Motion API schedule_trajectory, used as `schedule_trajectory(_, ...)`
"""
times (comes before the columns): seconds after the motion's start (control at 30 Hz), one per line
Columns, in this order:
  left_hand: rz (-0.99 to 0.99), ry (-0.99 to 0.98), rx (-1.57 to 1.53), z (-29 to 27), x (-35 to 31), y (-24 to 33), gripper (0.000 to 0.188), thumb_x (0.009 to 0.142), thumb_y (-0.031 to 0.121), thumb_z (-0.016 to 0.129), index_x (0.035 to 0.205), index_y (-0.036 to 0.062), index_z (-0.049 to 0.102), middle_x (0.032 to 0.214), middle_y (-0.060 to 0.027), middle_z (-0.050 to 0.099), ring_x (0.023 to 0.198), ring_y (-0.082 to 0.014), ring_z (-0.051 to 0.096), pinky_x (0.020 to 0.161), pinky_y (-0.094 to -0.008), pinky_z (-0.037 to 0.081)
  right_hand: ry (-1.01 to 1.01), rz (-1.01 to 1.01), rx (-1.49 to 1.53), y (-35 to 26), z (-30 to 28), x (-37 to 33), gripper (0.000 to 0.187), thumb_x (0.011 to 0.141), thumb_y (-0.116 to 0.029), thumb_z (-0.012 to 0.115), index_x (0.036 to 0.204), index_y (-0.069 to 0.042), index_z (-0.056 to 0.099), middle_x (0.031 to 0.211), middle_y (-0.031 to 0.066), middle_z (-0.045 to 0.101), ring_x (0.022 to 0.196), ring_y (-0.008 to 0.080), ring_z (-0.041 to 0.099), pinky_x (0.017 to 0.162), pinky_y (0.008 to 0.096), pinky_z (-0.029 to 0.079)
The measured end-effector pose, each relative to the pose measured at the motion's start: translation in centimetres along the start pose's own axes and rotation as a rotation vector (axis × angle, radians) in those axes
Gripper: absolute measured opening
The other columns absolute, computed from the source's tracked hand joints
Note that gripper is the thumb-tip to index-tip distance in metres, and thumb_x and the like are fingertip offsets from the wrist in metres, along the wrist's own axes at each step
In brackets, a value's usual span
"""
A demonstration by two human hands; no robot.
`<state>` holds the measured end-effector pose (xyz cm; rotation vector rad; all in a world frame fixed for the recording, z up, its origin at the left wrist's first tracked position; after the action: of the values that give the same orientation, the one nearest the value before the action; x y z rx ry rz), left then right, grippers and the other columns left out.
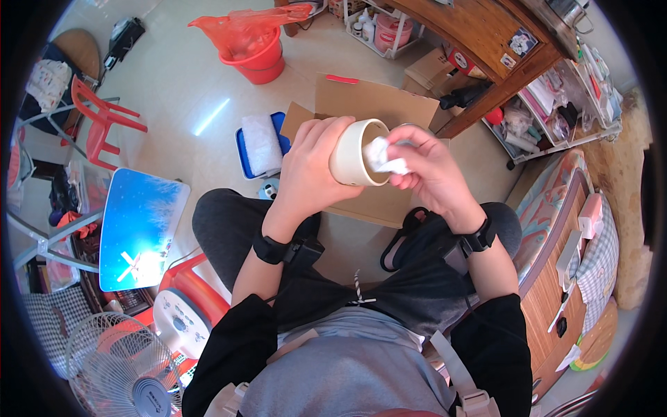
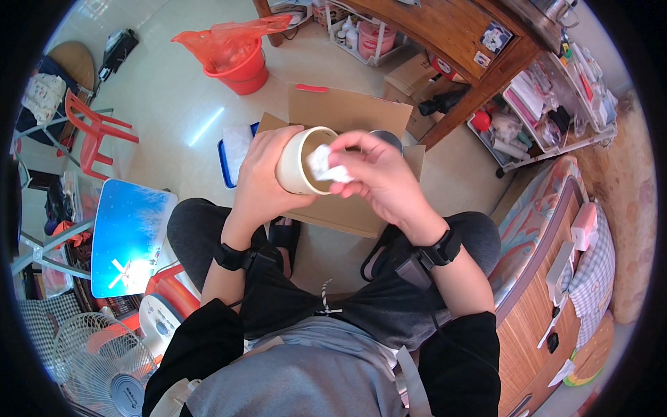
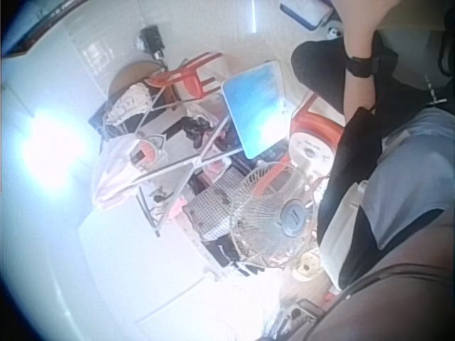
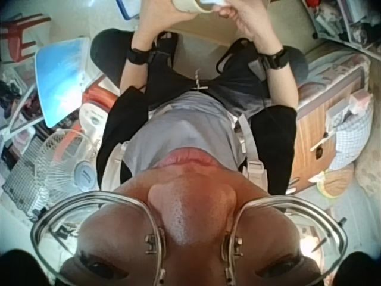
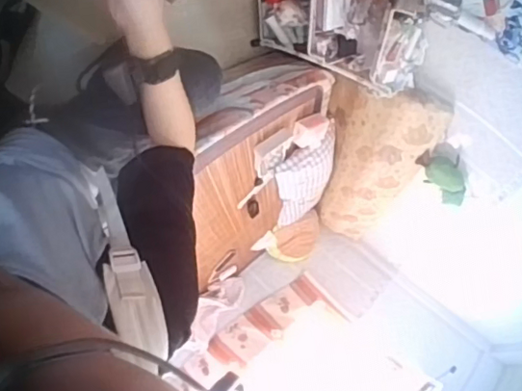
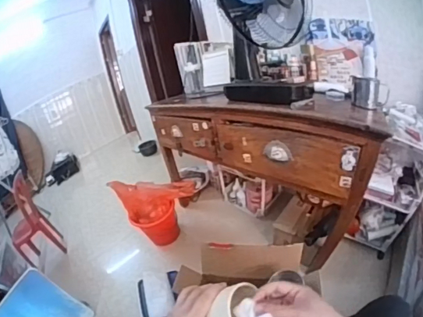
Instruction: Cleaning mugs with a tissue in a home environment.
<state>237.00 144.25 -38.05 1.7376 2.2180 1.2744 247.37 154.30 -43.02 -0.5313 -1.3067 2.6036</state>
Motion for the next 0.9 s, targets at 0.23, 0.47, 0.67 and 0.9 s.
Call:
schedule_trajectory(0.23, 0.048, 0.017, 0.090, 0.5, 0.0, 0.1, 0.070, 0.045, 0.012, 0.076, 0.112, 0.0079, 0.053, 0.109, -0.0098, 0.056, 0.102, -0.0318, 0.052, 0.081, -0.0399, 0.047, -0.084, 0.086, 0.380, 0.8, 1.3, 0.4, 0.034, 0.091, -0.004, 0.047, 0.122, 0.011, 0.041, 0.120, 0.0195, 0.050, 0.110, 0.0218, 0.054, 0.095, 0.0299, 0.046)
schedule_trajectory(0.47, 0.093, 0.011, 0.089, 1.0, 0.1, 0.7, 0.070, 0.045, 0.010, 0.076, 0.111, 0.0069, 0.054, 0.109, -0.0099, 0.056, 0.102, -0.0320, 0.052, 0.081, -0.0398, 0.048, -0.184, 0.027, 0.632, 1.4, 2.6, -0.4, 0.033, 0.089, -0.008, 0.049, 0.118, 0.007, 0.044, 0.123, 0.0147, 0.049, 0.118, 0.0222, 0.045, 0.105, 0.0346, 0.030)
schedule_trajectory(0.67, 0.097, 0.026, 0.093, 1.3, 0.5, 0.5, 0.071, 0.045, 0.010, 0.076, 0.111, 0.0067, 0.053, 0.109, -0.0104, 0.057, 0.102, -0.0327, 0.051, 0.082, -0.0404, 0.048, -0.131, -0.017, 0.753, 1.1, 2.7, -0.4, 0.028, 0.089, -0.011, 0.049, 0.113, 0.003, 0.047, 0.121, 0.0122, 0.051, 0.115, 0.0213, 0.046, 0.104, 0.0334, 0.030)
schedule_trajectory(0.9, 0.001, 0.085, 0.047, 0.2, 0.5, -1.2, 0.073, 0.045, 0.012, 0.078, 0.113, 0.0051, 0.051, 0.107, -0.0121, 0.057, 0.100, -0.0338, 0.051, 0.085, -0.0404, 0.044, -0.083, -0.244, 0.756, -1.7, 1.5, -0.8, 0.030, 0.092, -0.014, 0.045, 0.118, 0.002, 0.045, 0.133, 0.0146, 0.043, 0.129, 0.0198, 0.036, 0.107, 0.0354, 0.029)
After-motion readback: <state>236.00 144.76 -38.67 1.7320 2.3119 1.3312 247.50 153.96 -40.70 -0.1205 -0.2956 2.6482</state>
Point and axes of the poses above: each hand's wrist, its own x-axis towards the middle knuckle, its own z-axis out of the palm, y = z × x, the point moved 8 cm from there along x, towards the middle knuckle
